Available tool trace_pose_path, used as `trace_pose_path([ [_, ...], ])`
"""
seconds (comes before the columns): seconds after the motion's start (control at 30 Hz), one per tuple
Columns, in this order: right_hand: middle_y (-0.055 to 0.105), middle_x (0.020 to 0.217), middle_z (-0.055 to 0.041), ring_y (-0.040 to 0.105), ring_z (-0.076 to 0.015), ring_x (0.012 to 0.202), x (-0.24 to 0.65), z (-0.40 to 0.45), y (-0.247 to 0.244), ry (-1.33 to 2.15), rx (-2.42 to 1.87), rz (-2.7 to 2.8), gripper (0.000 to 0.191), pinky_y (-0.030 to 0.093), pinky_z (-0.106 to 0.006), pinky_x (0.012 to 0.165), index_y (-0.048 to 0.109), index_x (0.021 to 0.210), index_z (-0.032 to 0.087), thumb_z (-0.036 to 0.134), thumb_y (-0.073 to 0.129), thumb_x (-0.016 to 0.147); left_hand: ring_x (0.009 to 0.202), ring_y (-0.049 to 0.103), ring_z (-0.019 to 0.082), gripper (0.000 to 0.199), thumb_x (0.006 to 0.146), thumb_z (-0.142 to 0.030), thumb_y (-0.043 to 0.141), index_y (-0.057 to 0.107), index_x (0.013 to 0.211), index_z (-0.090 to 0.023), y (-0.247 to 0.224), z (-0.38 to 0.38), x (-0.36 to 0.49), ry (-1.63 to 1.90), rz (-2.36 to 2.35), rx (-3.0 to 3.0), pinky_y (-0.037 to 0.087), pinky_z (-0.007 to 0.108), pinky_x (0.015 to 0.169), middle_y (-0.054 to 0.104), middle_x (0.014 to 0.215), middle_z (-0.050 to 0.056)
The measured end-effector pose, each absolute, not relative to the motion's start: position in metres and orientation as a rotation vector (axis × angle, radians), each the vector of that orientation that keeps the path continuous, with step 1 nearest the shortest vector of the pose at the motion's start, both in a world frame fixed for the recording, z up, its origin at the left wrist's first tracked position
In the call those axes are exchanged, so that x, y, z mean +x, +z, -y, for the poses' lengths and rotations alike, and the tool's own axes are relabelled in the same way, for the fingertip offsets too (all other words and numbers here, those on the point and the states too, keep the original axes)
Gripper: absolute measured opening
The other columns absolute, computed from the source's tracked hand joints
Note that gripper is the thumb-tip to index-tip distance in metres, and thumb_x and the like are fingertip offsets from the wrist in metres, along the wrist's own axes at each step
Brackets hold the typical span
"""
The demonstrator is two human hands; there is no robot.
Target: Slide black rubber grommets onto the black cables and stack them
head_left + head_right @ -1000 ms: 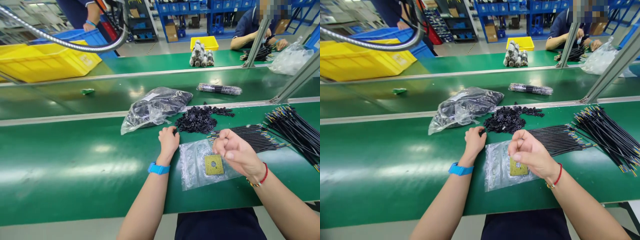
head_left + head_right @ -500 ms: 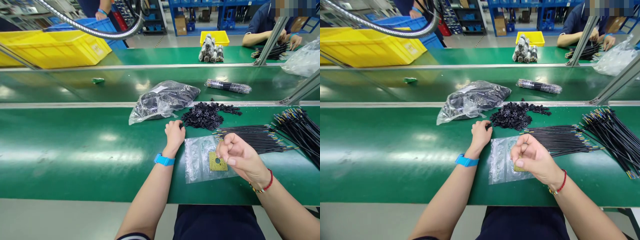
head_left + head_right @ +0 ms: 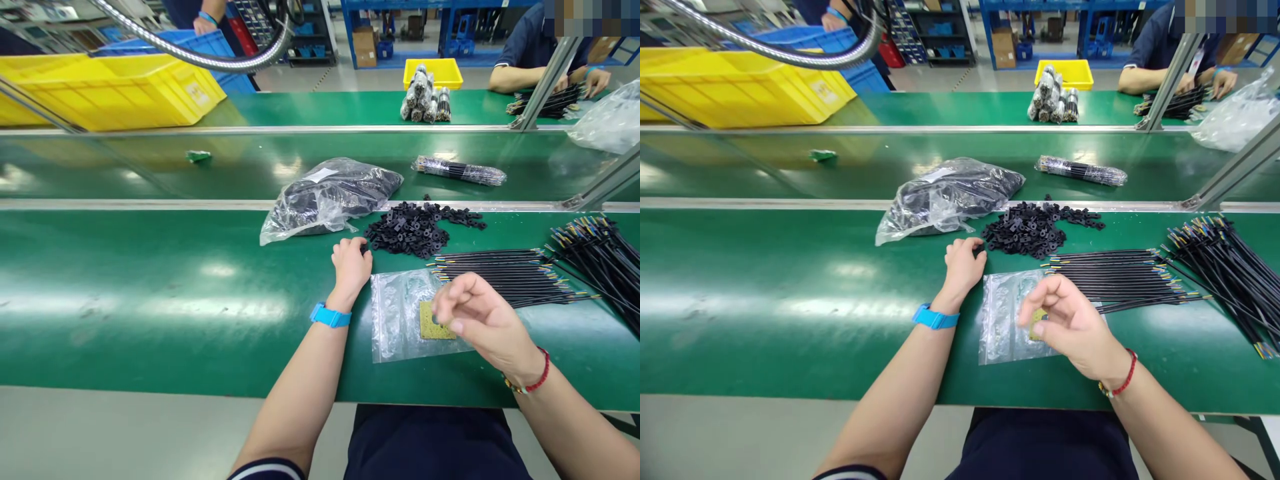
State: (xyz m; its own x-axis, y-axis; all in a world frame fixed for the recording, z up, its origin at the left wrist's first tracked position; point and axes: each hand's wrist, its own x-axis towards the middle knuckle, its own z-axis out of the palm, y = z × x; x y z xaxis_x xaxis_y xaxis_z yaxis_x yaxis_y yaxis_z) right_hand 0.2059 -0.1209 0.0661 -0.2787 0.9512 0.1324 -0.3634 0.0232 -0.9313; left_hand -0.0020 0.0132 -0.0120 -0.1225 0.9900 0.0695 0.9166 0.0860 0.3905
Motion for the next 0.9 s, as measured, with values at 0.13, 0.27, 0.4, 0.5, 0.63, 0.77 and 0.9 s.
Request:
trace_pose_path([
  [0.13, 0.055, 0.061, 0.0032, 0.054, -0.0147, 0.061, 0.234, 0.118, 0.064, 1.37, -0.828, 1.346, 0.015, 0.045, -0.03, 0.062, 0.053, 0.097, 0.024, 0.033, 0.056, 0.086, 0.103, 0.048, 0.03, 0.024, 0.083, -0.02, 0.05, 0.06, 0.104, -0.018, -0.01, -0.013, -0.003, 0.531, -2.106, 1.933, 0.041, 0.041, 0.089, 0.056, 0.106, 0.012],
  [0.27, 0.06, 0.075, -0.0007, 0.057, -0.0152, 0.068, 0.271, 0.112, 0.063, 0.931, -1.358, 1.784, 0.011, 0.044, -0.029, 0.064, 0.054, 0.094, 0.022, 0.031, 0.05, 0.088, 0.101, 0.049, 0.028, 0.02, 0.081, -0.014, 0.048, 0.061, 0.097, -0.016, -0.013, -0.014, -0.006, 0.604, -2.016, 1.987, 0.041, 0.04, 0.091, 0.055, 0.1, 0.012],
  [0.4, 0.058, 0.082, -0.0044, 0.053, -0.0181, 0.078, 0.295, 0.116, 0.049, 0.339, -1.607, 2.445, 0.013, 0.042, -0.032, 0.072, 0.056, 0.082, 0.019, 0.015, 0.044, 0.084, 0.088, 0.053, 0.022, 0.018, 0.077, -0.009, 0.049, 0.06, 0.09, -0.015, -0.015, -0.015, -0.007, 0.783, -1.928, 1.913, 0.044, 0.037, 0.086, 0.054, 0.093, 0.009],
  [0.5, 0.057, 0.081, -0.0073, 0.05, -0.0212, 0.078, 0.307, 0.121, 0.034, -0.002, -1.697, 2.657, 0.015, 0.04, -0.035, 0.072, 0.058, 0.081, 0.016, 0.01, 0.045, 0.078, 0.078, 0.054, 0.017, 0.019, 0.075, -0.008, 0.052, 0.06, 0.091, -0.014, -0.014, -0.016, -0.006, 0.942, -1.839, 1.793, 0.046, 0.033, 0.081, 0.052, 0.091, 0.007],
  [0.63, 0.059, 0.083, -0.0072, 0.051, -0.0214, 0.079, 0.318, 0.119, 0.025, -0.194, -1.676, 2.733, 0.014, 0.038, -0.035, 0.071, 0.061, 0.084, 0.016, 0.013, 0.048, 0.08, 0.074, 0.053, 0.014, 0.018, 0.072, -0.011, 0.056, 0.062, 0.089, -0.013, -0.011, -0.015, 0.001, 1.055, -1.659, 1.577, 0.046, 0.03, 0.078, 0.055, 0.086, 0.005],
  [0.77, 0.061, 0.083, -0.0063, 0.053, -0.0195, 0.077, 0.323, 0.111, 0.024, -0.289, -1.56, 2.714, 0.017, 0.038, -0.034, 0.071, 0.063, 0.088, 0.015, 0.017, 0.046, 0.086, 0.071, 0.055, 0.012, 0.017, 0.07, -0.015, 0.06, 0.063, 0.087, -0.014, -0.007, -0.007, 0.012, 1.073, -1.382, 1.331, 0.045, 0.027, 0.073, 0.06, 0.078, 0.001],
  [0.9, 0.064, 0.089, -0.0065, 0.056, -0.0186, 0.079, 0.327, 0.112, 0.02, -0.24, -1.451, 2.563, 0.017, 0.041, -0.033, 0.072, 0.063, 0.095, 0.016, 0.02, 0.048, 0.09, 0.07, 0.057, 0.011, 0.016, 0.068, -0.015, 0.062, 0.063, 0.084, -0.014, 0.0, 0.003, 0.021, 1.035, -1.24, 1.205, 0.046, 0.025, 0.07, 0.062, 0.075, 0.0],
])
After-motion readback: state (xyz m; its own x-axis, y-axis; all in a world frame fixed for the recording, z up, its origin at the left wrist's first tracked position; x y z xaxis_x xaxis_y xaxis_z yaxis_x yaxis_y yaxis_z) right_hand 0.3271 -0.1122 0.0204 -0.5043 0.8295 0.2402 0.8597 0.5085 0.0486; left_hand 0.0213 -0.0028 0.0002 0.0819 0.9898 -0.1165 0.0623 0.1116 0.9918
